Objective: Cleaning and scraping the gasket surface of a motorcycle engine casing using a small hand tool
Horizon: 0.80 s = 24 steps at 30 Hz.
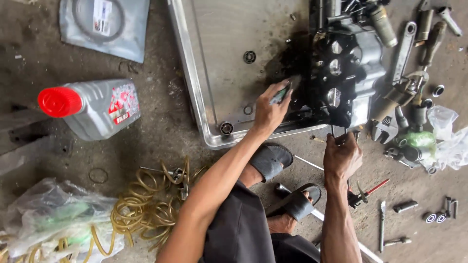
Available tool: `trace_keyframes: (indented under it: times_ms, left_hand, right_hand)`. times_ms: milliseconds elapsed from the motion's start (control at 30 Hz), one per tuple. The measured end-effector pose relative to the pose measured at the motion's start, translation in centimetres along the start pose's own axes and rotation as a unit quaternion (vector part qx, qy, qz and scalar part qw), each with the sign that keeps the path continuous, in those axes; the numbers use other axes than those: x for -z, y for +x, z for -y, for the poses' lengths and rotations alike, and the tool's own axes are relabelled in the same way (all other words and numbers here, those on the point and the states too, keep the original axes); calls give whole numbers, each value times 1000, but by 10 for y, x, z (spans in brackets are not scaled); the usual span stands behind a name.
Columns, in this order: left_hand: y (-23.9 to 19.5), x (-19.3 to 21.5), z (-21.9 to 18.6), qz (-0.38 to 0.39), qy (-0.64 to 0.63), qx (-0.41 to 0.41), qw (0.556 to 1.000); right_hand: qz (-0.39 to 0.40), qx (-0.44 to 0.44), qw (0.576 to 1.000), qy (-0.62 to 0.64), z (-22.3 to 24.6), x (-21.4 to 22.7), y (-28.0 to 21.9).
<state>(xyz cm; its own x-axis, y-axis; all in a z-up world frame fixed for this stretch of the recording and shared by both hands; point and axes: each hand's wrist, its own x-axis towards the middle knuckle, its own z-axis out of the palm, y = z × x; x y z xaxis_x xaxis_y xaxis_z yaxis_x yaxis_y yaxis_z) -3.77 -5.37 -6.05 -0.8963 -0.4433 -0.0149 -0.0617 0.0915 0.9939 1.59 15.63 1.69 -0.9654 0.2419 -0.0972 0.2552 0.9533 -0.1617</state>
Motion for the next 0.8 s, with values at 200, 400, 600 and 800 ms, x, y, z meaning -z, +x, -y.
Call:
trace_keyframes:
  times_ms: [200, 400, 600, 800]
  left_hand:
    - [11, -26, 6, 64, 49, 101, 992]
    - [-50, -32, 2, 5, -120, 341, 932]
    - [-33, -2, -2, 98, -174, 265, 943]
    - [-40, -29, 27, 123, -6, 257, 958]
  right_hand:
    - [69, 28, 996, -48, 41, 33, 8]
    - [105, 52, 993, -25, 72, 55, 7]
    - [151, 47, 987, 29, 14, 30, 30]
    - [160, 26, 986, 32, 20, 33, 30]
